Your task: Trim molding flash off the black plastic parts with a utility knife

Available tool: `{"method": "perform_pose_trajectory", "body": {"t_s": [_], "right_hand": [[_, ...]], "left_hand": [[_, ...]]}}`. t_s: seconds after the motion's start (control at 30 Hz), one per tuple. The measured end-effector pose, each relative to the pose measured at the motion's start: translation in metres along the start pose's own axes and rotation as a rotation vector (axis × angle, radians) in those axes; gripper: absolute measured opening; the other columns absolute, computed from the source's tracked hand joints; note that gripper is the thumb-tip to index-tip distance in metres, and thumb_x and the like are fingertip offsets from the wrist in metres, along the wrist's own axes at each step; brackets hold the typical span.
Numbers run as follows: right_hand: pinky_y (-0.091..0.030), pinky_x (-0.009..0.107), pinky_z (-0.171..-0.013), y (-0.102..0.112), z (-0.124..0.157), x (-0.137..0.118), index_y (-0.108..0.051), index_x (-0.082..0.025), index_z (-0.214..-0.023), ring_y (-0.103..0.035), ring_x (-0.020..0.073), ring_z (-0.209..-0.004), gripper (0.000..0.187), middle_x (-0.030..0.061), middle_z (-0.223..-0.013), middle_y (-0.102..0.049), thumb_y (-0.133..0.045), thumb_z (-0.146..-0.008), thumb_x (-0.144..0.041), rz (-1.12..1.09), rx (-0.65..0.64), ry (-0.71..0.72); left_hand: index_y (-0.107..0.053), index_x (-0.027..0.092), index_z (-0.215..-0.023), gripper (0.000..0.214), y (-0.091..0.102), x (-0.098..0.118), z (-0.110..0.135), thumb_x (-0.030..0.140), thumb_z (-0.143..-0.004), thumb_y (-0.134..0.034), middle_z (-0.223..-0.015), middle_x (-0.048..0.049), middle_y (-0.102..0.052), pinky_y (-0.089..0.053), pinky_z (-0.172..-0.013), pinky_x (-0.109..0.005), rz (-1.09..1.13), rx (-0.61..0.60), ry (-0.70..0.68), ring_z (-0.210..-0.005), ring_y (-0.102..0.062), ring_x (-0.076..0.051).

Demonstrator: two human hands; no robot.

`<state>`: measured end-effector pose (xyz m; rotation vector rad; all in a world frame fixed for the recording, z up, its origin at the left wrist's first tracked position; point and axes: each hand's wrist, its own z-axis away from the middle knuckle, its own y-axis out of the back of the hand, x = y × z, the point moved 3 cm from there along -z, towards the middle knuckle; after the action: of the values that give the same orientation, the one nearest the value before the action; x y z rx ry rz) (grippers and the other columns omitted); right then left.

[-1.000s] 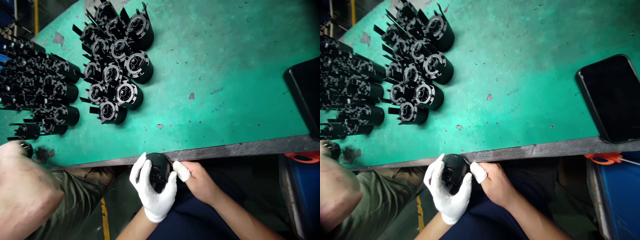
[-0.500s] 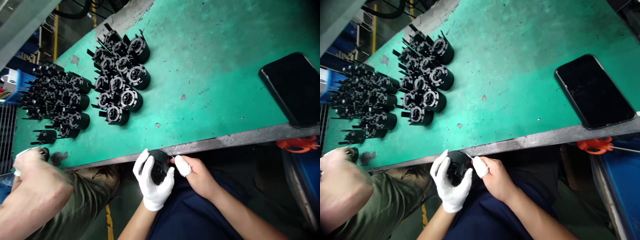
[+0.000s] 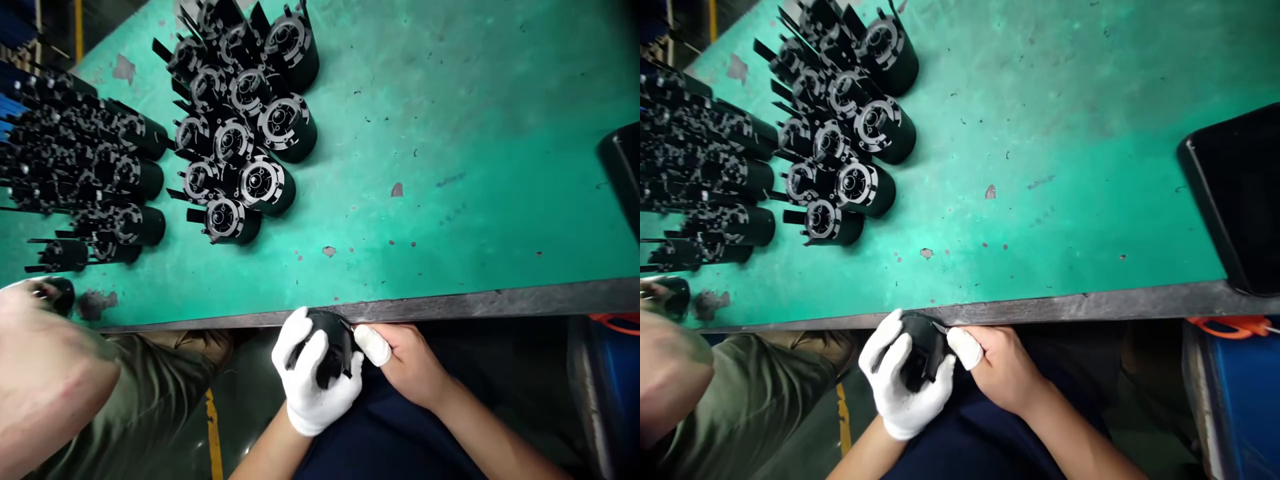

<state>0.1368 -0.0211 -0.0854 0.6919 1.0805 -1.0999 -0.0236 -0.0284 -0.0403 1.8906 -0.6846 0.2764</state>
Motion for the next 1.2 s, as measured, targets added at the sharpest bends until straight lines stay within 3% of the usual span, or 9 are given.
{"method": "perform_pose_trajectory", "body": {"t_s": [0.2, 0.4, 0.57, 0.77, 0.9, 1.0, 1.07, 1.2], "right_hand": [[-0.042, 0.029, -0.071, -0.003, -0.001, 0.004, -0.051, -0.021, -0.068, -0.049, 0.0157, -0.07, 0.04, -0.0001, -0.071, -0.054, -0.046, -0.103, -0.039, -0.014, 0.024, -0.097], [-0.047, 0.032, -0.083, 0.001, -0.001, 0.0, -0.064, -0.021, -0.078, -0.057, 0.0188, -0.079, 0.034, 0.0029, -0.082, -0.065, -0.045, -0.103, -0.034, -0.087, -0.035, -0.045], [-0.043, 0.029, -0.072, 0.001, 0.0, -0.002, -0.054, -0.021, -0.07, -0.05, 0.0165, -0.072, 0.039, 0.0007, -0.073, -0.058, -0.045, -0.103, -0.038, -0.022, -0.048, -0.102], [-0.036, 0.029, -0.067, -0.004, -0.002, -0.005, -0.041, -0.021, -0.067, -0.042, 0.0145, -0.068, 0.042, -0.0015, -0.068, -0.047, -0.045, -0.104, -0.041, -0.01, 0.05, -0.129], [-0.033, 0.028, -0.061, -0.008, 0.001, 0.003, -0.049, -0.019, -0.067, -0.038, 0.0134, -0.065, 0.047, -0.0019, -0.066, -0.043, -0.046, -0.103, -0.049, -0.147, 0.052, -0.186], [-0.027, 0.028, -0.054, -0.01, 0.013, 0.01, -0.068, -0.016, -0.094, -0.031, 0.0118, -0.058, 0.048, -0.0035, -0.064, -0.04, -0.041, -0.103, -0.055, -0.373, 0.03, -0.226], [-0.025, 0.028, -0.052, -0.009, 0.023, 0.011, -0.069, -0.016, -0.111, -0.029, 0.0115, -0.056, 0.05, -0.0038, -0.065, -0.039, -0.04, -0.103, -0.056, -0.446, 0.022, -0.219], [-0.033, 0.027, -0.053, -0.001, 0.035, -0.002, -0.071, -0.018, -0.108, -0.039, 0.0131, -0.059, 0.042, 0.0003, -0.071, -0.05, -0.05, -0.1, -0.053, -0.297, 0.052, -0.147]], "left_hand": [[-0.056, 0.026, -0.125, 0.076, -0.003, -0.005, 0.005, 0.015, -0.057, -0.087, -0.121, -0.0085, -0.051, -0.058, -0.096, -0.056, 0.022, 0.04, -0.038, -0.123, -0.059, -0.036], [-0.056, 0.027, -0.123, 0.073, -0.002, -0.005, 0.004, 0.016, -0.058, -0.087, -0.119, -0.0084, -0.051, -0.059, -0.094, -0.058, 0.022, 0.021, -0.022, -0.12, -0.06, -0.037], [-0.057, 0.024, -0.12, 0.072, -0.003, -0.006, 0.002, 0.012, -0.055, -0.086, -0.118, -0.0082, -0.049, -0.06, -0.095, -0.054, 0.031, 0.04, -0.042, -0.119, -0.061, -0.035], [-0.057, 0.026, -0.119, 0.068, -0.008, -0.005, 0.003, 0.017, -0.059, -0.088, -0.117, -0.0065, -0.05, -0.061, -0.094, -0.052, 0.007, 0.11, -0.071, -0.116, -0.062, -0.03], [-0.055, 0.026, -0.129, 0.077, -0.003, -0.004, 0.003, 0.016, -0.061, -0.088, -0.124, -0.0087, -0.052, -0.058, -0.098, -0.056, 0.033, 0.037, -0.055, -0.124, -0.06, -0.036], [-0.051, 0.027, -0.139, 0.076, 0.011, -0.006, -0.002, 0.019, -0.071, -0.084, -0.136, -0.0129, -0.053, -0.052, -0.105, -0.06, 0.174, -0.04, 0.054, -0.13, -0.057, -0.036], [-0.048, 0.025, -0.143, 0.071, 0.021, -0.009, -0.006, 0.033, -0.08, -0.08, -0.141, -0.0161, -0.054, -0.048, -0.109, -0.061, 0.338, -0.08, 0.193, -0.132, -0.056, -0.036], [-0.046, 0.023, -0.145, 0.077, 0.037, -0.01, -0.011, 0.063, -0.084, -0.07, -0.143, -0.0187, -0.055, -0.051, -0.109, -0.056, 0.601, -0.097, 0.422, -0.131, -0.059, -0.038]]}}
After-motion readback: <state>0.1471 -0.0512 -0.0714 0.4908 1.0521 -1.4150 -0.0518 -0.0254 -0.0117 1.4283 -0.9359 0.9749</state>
